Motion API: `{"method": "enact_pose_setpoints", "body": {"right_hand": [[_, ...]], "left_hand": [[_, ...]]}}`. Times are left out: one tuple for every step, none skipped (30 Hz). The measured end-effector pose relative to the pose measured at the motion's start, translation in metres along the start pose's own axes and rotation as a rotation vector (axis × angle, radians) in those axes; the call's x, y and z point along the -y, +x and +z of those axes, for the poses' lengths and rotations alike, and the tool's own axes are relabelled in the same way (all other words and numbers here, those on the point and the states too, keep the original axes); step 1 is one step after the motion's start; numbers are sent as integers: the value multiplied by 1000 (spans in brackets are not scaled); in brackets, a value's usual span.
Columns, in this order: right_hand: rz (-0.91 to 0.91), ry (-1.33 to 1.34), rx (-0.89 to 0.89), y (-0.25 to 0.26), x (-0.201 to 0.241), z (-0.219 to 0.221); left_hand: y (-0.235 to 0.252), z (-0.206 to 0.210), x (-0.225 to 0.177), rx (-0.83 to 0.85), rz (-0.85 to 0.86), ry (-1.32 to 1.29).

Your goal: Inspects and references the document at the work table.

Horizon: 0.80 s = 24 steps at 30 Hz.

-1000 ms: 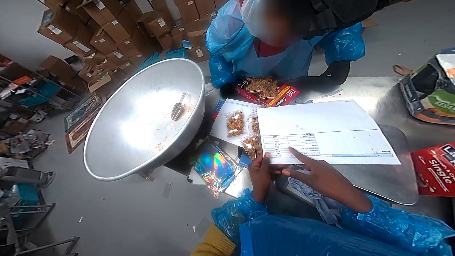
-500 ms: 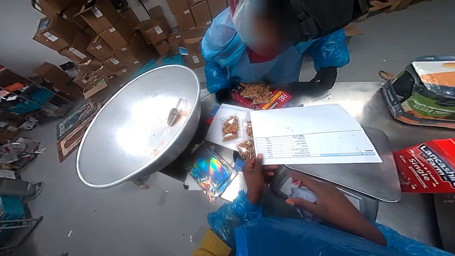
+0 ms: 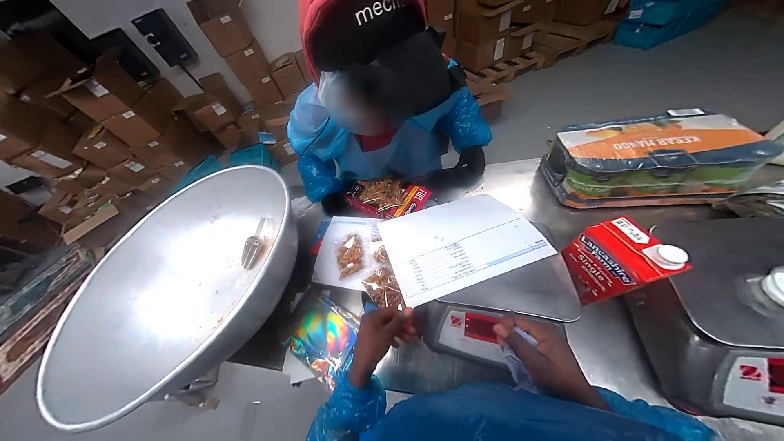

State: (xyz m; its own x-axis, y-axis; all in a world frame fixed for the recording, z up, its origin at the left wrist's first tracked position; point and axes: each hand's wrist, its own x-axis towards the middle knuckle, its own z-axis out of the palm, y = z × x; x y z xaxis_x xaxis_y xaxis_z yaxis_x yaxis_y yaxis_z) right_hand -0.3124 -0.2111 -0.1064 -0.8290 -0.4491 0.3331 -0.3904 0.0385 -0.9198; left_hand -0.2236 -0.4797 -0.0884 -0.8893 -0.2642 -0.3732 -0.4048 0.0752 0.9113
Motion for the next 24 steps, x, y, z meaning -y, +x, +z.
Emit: {"method": "enact_pose_setpoints", "body": {"right_hand": [[-20,55,-14,0,-2,1],[-72,133,11,1,-3,2],[-148,211,64,4,-2,4],[-219,273,131,8,0,7],[-268,310,207,13,5,13],[-316,314,273,17,11,20],[-348,254,320,19,16,27],[-379,153,346,21,18,32],[-419,14,351,22,21,31],[-453,-138,305,25,25,24],[-472,-291,190,30,27,9],[-472,-429,17,36,28,-13],[-434,-550,-160,44,26,-41],[-339,-670,-280,50,24,-74],[-175,-778,-322,56,22,-108],[25,-838,-305,62,21,-136],[218,-886,-256,71,18,-154],[370,-940,-177,81,14,-164],[462,-969,-106,90,9,-170],[506,-978,-44,98,4,-174],[503,-965,-17,103,1,-179],[479,-934,-25,107,-1,-186],[460,-905,-47,112,1,-194],[434,-888,-77,117,9,-203]], "left_hand": [[-5,3,-1,10,69,-22],[-10,9,-2,57,164,-69],[-14,17,-2,138,274,-128],[-16,26,-3,242,369,-184],[-18,37,-5,346,437,-226],[-20,48,-7,426,467,-274],[-25,58,-8,466,463,-335],[-31,68,-10,450,446,-378],[-34,74,-11,452,442,-400],[-35,74,-11,469,463,-400],[-35,71,-9,489,495,-390],[-34,67,-6,485,522,-396],[-35,64,-1,421,541,-401],[-37,61,4,310,542,-415],[-39,59,8,178,519,-441],[-41,56,11,52,483,-473],[-41,53,13,-61,443,-510],[-41,48,12,-161,405,-538],[-41,44,12,-244,383,-561],[-42,39,12,-311,386,-579],[-43,34,13,-360,411,-589],[-44,27,14,-398,442,-593],[-45,19,16,-429,472,-607],[-46,11,18,-456,494,-627]]}}
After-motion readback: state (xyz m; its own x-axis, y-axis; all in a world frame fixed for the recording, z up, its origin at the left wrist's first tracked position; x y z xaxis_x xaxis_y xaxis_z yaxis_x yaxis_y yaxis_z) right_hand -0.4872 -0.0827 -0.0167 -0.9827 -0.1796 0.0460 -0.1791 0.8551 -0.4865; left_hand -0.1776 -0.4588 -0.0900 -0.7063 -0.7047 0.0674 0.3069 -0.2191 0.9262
